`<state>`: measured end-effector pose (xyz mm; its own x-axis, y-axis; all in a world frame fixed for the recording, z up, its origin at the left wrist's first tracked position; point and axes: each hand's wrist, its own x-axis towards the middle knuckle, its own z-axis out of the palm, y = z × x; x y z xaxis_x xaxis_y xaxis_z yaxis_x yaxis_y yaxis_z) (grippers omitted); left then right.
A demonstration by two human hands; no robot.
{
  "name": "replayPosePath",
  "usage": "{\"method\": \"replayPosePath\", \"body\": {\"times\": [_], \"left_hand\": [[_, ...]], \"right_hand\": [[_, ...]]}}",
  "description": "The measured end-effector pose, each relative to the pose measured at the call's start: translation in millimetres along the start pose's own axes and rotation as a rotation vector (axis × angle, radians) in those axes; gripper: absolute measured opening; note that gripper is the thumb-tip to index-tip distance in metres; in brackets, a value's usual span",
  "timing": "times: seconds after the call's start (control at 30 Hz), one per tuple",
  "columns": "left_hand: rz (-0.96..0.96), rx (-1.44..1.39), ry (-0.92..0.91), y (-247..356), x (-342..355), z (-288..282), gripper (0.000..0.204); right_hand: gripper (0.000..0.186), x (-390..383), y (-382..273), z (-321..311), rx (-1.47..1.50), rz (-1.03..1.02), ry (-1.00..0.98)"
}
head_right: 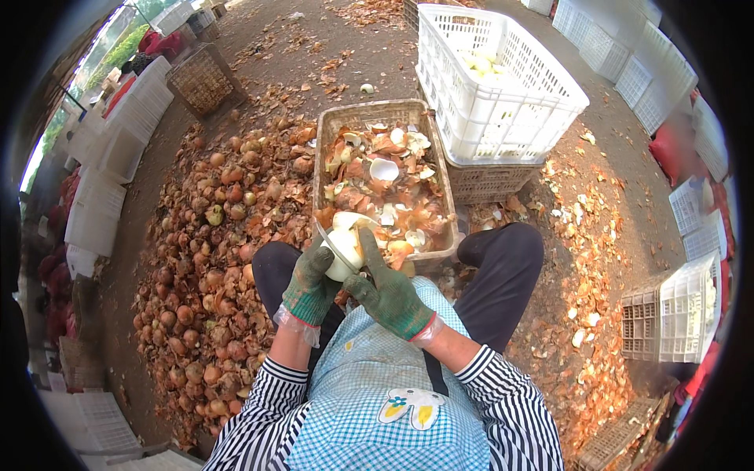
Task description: The person sits on the ground and peels onions one by one using a small knife, removing the outer skin and placing the peeled onions into a white crate. Onion skins are discarded into a nearby tray.
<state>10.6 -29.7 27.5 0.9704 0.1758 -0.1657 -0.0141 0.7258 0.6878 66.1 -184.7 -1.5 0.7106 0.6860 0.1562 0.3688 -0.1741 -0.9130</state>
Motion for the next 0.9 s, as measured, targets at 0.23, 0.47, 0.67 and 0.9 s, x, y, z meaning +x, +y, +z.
{"method": "replayPosePath", "body": {"times": [0.23, 0.47, 0.67, 0.9], "left_hand": [[-0.021, -0.084, 0.055, -14.7, -16.5, -18.6, 0.073], [0.064, -0.112, 0.031, -1.8, -17.7, 4.1, 0.082], [0.016, -0.218, 0.067, -24.5, 2.3, -27.1, 0.088], [-0.01, -0.137, 0.033, -19.9, -5.8, -16.3, 0.088]], "right_hand": [[0.054, -9.0, 5.0, 1.2, 0.033, 0.083, 0.003], [0.054, 22.7, 56.4, -32.8, 0.104, 0.366, 0.171], [0.064, -7.8, 12.5, -12.2, -0.191, -0.083, -0.008], [0.057, 23.1, 38.1, -30.2, 0.41, 0.531, -0.01]]}}
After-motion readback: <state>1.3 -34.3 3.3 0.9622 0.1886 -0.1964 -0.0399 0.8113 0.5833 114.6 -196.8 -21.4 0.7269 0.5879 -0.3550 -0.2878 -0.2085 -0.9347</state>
